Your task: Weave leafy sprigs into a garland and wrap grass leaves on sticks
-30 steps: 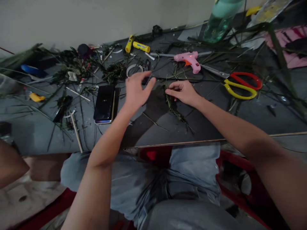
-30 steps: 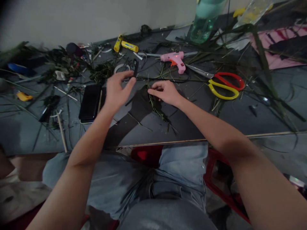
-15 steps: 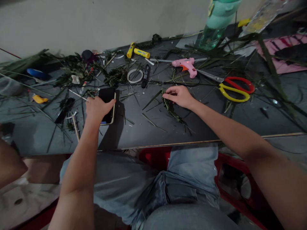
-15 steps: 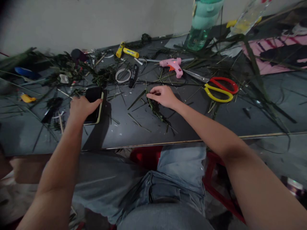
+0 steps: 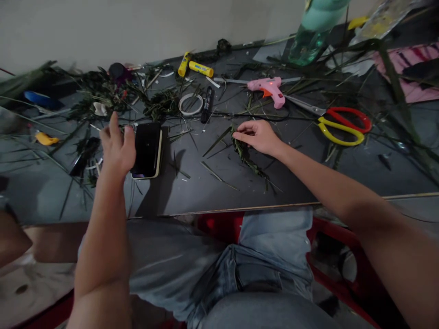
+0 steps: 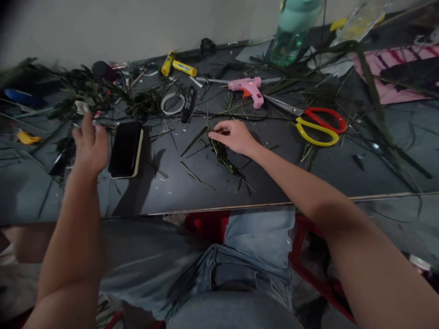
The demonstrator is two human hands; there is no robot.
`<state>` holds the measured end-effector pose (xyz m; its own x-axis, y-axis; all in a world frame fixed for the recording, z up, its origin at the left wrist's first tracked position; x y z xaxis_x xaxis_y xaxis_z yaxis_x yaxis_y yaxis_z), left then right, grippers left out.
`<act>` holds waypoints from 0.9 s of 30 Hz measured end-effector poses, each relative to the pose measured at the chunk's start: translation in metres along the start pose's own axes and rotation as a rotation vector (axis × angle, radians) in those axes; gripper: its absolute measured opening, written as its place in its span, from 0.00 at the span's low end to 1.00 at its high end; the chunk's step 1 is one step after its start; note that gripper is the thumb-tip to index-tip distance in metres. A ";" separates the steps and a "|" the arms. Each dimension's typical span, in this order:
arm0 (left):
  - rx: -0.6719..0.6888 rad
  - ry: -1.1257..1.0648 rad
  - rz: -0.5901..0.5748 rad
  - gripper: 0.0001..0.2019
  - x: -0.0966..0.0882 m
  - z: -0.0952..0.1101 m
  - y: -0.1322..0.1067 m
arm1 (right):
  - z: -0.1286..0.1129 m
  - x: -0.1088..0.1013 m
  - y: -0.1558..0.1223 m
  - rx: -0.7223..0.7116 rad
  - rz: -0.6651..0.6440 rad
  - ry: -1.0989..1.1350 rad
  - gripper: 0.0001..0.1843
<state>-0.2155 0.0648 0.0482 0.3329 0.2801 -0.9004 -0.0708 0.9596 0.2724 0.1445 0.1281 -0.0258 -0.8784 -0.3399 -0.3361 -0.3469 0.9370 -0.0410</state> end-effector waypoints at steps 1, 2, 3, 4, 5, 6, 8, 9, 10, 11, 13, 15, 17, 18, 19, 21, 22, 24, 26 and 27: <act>0.036 0.027 0.046 0.40 -0.009 0.004 -0.001 | 0.000 0.000 0.000 0.000 0.002 0.009 0.24; 0.055 0.072 0.084 0.37 -0.017 0.007 -0.002 | 0.000 0.000 0.000 0.002 0.006 0.017 0.24; 0.075 0.112 0.115 0.35 -0.023 0.010 -0.003 | 0.001 0.000 0.000 0.004 0.010 0.022 0.24; 0.102 0.140 0.121 0.34 -0.025 0.013 -0.003 | 0.001 -0.001 0.000 0.007 0.012 0.023 0.24; 0.118 0.153 0.116 0.35 -0.025 0.015 -0.002 | 0.001 0.000 0.000 0.011 0.013 0.021 0.24; 0.114 0.145 0.103 0.35 -0.024 0.014 -0.001 | 0.001 0.000 0.000 0.015 0.013 0.019 0.24; 0.064 0.093 0.060 0.38 -0.016 0.005 0.002 | 0.002 0.000 0.000 0.022 0.015 0.021 0.25; 0.035 0.065 0.032 0.41 -0.011 0.000 0.003 | 0.002 -0.001 -0.001 0.022 0.016 0.022 0.25; 0.013 0.048 0.006 0.43 -0.006 -0.005 0.003 | 0.002 -0.001 -0.001 0.017 0.018 0.021 0.25; 0.000 0.048 -0.008 0.44 -0.003 -0.008 0.003 | 0.002 -0.001 -0.001 0.010 0.020 0.018 0.24; 0.015 0.096 -0.015 0.43 0.001 -0.009 0.002 | 0.001 -0.002 -0.001 -0.004 0.021 0.007 0.23; 0.049 0.146 0.000 0.39 0.000 -0.006 0.001 | 0.002 -0.001 -0.001 -0.003 0.016 -0.007 0.23; 0.067 0.155 0.024 0.34 -0.004 -0.002 0.000 | 0.002 -0.001 -0.001 0.009 0.016 -0.012 0.25; 0.067 0.151 0.039 0.33 -0.007 -0.001 0.000 | 0.002 -0.001 -0.001 0.012 0.023 -0.009 0.26; 0.058 0.148 0.050 0.33 -0.010 -0.001 0.000 | 0.000 -0.002 -0.001 0.009 0.032 -0.003 0.27; 0.007 0.164 0.060 0.33 -0.016 -0.003 0.002 | -0.004 -0.003 -0.003 -0.009 0.062 0.016 0.28; -0.027 0.178 0.062 0.34 -0.019 -0.005 0.002 | -0.007 -0.004 -0.004 -0.021 0.080 0.026 0.28; -0.097 0.196 0.076 0.33 -0.026 -0.010 0.002 | -0.011 -0.009 -0.005 -0.040 0.125 0.045 0.29; -0.163 0.203 0.138 0.29 -0.038 -0.014 -0.001 | -0.011 -0.018 -0.005 -0.042 0.177 0.059 0.32; -0.186 0.207 0.176 0.26 -0.044 -0.014 -0.004 | -0.010 -0.025 -0.003 -0.036 0.197 0.064 0.33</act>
<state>-0.2431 0.0491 0.0824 0.1032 0.4233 -0.9001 -0.2868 0.8792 0.3806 0.1637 0.1324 -0.0076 -0.9492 -0.1555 -0.2736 -0.1766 0.9828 0.0541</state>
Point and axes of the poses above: each hand's wrist, its own y-axis towards the middle knuckle, its own x-axis out of the palm, z = x × y, the point moved 10 cm from there along y, towards the middle knuckle, and after that the axes turned 8 degrees about x, right-handed, at the moved point
